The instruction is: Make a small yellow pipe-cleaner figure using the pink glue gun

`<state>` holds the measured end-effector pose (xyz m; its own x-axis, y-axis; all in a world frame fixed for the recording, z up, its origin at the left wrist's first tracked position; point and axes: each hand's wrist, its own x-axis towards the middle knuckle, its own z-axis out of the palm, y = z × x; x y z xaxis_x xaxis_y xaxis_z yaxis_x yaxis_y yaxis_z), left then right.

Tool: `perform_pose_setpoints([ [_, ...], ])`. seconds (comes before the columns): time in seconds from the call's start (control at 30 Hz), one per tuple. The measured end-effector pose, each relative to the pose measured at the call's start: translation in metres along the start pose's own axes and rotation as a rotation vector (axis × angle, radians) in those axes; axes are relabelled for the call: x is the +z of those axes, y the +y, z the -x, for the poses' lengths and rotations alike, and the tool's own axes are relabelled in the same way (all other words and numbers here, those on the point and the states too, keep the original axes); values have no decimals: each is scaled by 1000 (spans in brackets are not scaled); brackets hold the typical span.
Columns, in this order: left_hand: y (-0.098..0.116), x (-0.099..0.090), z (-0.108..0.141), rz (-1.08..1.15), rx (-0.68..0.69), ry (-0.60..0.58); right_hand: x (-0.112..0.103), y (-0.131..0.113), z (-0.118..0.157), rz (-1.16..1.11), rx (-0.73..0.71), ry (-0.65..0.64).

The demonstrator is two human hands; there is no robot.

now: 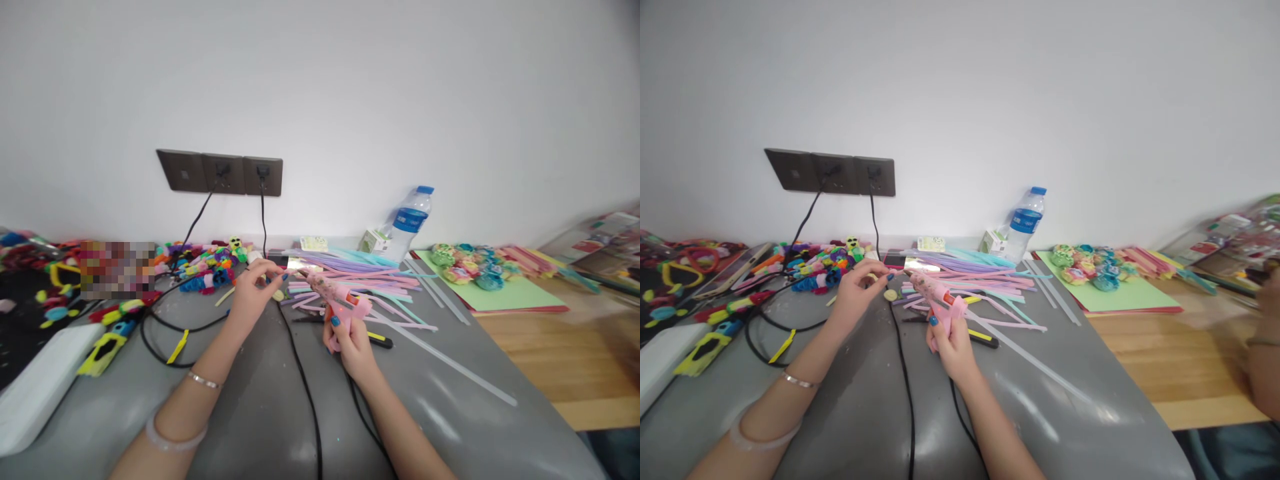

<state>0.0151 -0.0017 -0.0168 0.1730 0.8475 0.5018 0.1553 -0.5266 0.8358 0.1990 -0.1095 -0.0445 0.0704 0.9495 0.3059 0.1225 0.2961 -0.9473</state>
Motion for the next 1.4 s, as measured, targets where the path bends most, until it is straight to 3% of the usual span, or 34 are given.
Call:
perform_pose_setpoints([
  [0.57,3,0,0,9,-8,16,-1,0,0,49,4,45],
  [0.83,5,0,-3,156,-121,64,-14,-4,7,-18,22,193],
  [1.0,3,-2,-5,300,-318,100,-44,-17,23,-206,63,435],
  [1.2,1,-2,-6,448,-461,179,-107,-30,55,-251,187,773],
  [1.4,2,-4,-11,774,-495,308,-157,-23,84,-268,389,790],
])
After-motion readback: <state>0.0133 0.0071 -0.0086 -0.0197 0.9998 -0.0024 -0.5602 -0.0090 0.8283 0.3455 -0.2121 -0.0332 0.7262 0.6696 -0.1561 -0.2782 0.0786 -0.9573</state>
